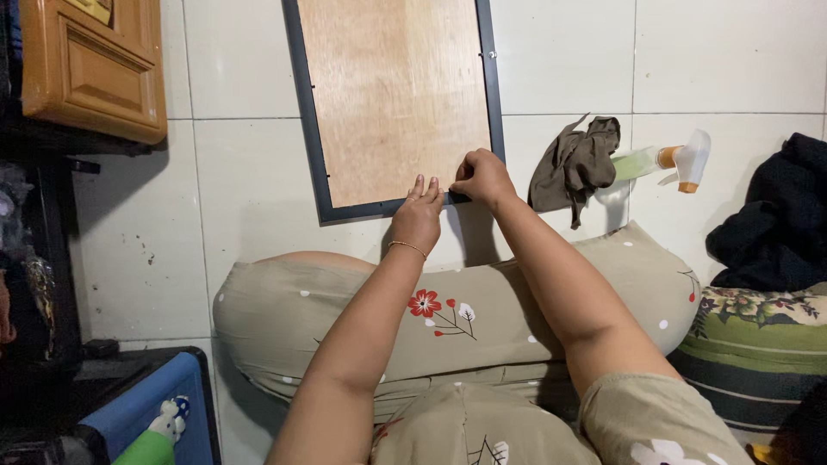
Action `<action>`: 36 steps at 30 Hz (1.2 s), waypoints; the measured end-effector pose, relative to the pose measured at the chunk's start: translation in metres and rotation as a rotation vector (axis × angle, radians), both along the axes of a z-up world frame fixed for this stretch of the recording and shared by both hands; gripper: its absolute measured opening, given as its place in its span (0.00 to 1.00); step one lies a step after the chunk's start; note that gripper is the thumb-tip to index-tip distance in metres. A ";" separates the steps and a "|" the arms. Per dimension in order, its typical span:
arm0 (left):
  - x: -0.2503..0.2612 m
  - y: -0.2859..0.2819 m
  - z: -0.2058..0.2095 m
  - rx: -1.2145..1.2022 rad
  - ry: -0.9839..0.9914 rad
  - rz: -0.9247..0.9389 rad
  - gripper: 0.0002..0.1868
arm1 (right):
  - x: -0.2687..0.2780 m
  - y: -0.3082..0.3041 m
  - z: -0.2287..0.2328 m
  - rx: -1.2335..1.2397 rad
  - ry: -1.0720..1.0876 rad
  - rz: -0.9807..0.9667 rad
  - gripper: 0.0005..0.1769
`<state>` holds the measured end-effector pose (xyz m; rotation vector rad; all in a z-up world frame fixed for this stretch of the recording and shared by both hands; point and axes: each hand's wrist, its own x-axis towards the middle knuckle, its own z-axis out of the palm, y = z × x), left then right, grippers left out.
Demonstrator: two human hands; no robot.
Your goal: The person lays a poster print into a black picture frame on the floor, then wipes a plywood backing board with a cloth and fits the backing into the frame. They press the frame's edge clips closed one by one to secure the backing.
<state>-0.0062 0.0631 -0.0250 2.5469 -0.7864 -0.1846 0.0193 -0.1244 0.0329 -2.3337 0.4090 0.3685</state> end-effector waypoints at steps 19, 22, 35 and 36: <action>0.086 0.077 0.072 0.047 0.243 0.565 0.49 | -0.015 -0.050 0.008 -0.342 0.329 -0.132 0.31; 0.098 0.099 0.060 -0.041 0.250 0.799 0.51 | -0.008 -0.045 0.009 0.044 0.517 -0.291 0.28; 0.085 0.063 0.031 -0.113 0.272 0.925 0.49 | 0.022 -0.068 0.003 -0.156 0.217 -0.529 0.43; 0.082 0.056 0.032 -0.151 0.257 0.905 0.49 | 0.025 -0.073 -0.001 -0.153 0.152 -0.570 0.41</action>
